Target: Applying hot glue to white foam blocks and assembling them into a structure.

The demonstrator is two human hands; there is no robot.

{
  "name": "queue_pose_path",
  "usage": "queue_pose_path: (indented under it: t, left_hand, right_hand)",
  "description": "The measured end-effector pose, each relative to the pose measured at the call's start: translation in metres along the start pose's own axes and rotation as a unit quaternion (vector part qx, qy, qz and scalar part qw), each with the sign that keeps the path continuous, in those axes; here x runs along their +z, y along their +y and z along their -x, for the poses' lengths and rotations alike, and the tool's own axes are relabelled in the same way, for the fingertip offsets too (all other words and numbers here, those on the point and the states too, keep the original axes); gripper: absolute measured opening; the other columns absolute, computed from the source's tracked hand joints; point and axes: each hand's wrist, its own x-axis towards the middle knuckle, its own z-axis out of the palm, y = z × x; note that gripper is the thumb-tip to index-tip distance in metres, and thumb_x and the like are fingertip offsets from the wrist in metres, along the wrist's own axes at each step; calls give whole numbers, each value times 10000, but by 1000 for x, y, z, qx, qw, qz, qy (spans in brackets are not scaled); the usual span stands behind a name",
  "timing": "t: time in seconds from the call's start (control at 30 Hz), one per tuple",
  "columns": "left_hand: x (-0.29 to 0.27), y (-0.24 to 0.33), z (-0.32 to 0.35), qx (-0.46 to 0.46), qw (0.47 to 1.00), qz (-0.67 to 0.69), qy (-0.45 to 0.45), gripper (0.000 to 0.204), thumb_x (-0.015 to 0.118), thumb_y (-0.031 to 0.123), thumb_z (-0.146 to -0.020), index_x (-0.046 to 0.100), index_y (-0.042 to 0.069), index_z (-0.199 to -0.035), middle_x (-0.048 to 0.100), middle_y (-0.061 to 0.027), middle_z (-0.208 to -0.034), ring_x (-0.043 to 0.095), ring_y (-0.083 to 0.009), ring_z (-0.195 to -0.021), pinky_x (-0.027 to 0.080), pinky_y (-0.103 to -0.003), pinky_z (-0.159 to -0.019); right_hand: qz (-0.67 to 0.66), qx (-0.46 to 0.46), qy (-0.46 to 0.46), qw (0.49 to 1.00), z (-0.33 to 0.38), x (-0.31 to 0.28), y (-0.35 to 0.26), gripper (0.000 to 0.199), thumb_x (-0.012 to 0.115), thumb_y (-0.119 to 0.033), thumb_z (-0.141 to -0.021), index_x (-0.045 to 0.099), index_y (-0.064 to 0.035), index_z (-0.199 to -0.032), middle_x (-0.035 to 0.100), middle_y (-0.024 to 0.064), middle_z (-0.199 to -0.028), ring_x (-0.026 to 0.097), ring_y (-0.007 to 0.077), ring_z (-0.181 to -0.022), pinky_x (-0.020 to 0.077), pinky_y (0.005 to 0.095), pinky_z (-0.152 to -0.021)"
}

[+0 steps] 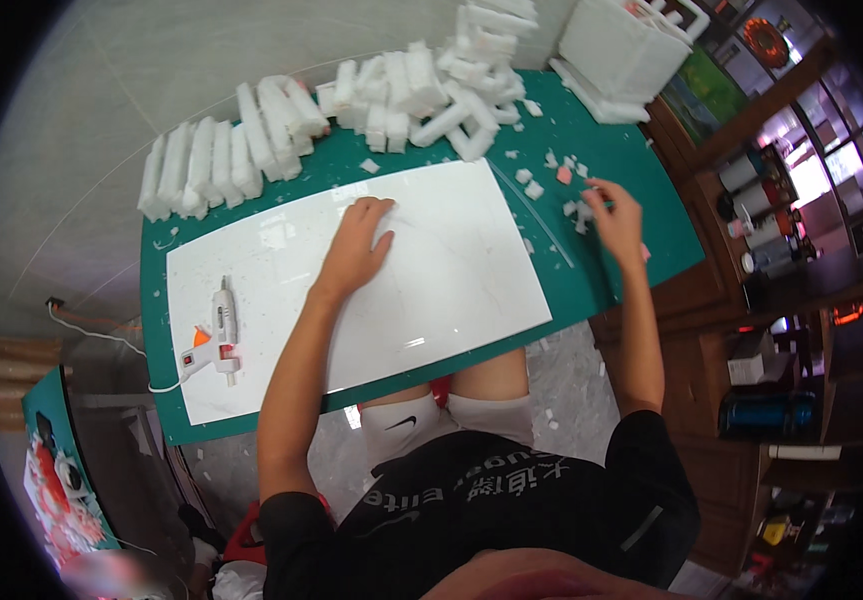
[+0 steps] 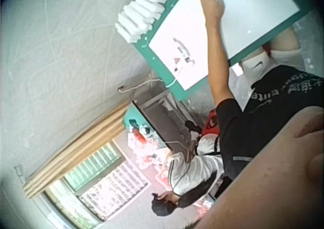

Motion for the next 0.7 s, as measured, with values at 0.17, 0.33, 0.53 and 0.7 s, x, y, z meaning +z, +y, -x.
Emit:
queue_pose_path:
  t: [0.17,0.33,0.53,0.7]
  left_hand:
    - [-7,13,-1,-45,998,45,-21,320,610,47,-844,564,27,-1161,522,-171,-1211,527,-331,-1101,421,-364,-978]
    - [-27,49,13,-19,999,25,-39,180,589,56,-859,620,16,-1032,630,-155,-957,612,-298,-882,488,-354,-819]
    - [-33,142,125,-44,979,143,-136,131,567,85,-884,637,26,-978,635,-176,-821,627,-343,-724,502,-386,-671]
    - [10,114,215,-99,979,62,-168,143,608,92,-836,651,32,-958,646,-126,-960,602,-304,-910,460,-389,-813]
  right_hand:
    - [17,-47,-114,992,51,33,-10,252,640,-72,-801,622,-7,-1044,624,168,-966,604,333,-837,486,373,-743]
    - [-6,-59,-106,993,68,40,9,261,612,-12,-796,607,-5,-1056,620,183,-979,604,363,-908,479,407,-795]
    - [30,-36,-82,996,77,18,9,234,581,20,-813,611,-2,-1044,621,189,-966,608,370,-902,480,414,-788]
    - [74,-69,-30,994,74,18,23,209,589,21,-823,612,-4,-1029,618,191,-947,608,370,-878,478,422,-755]
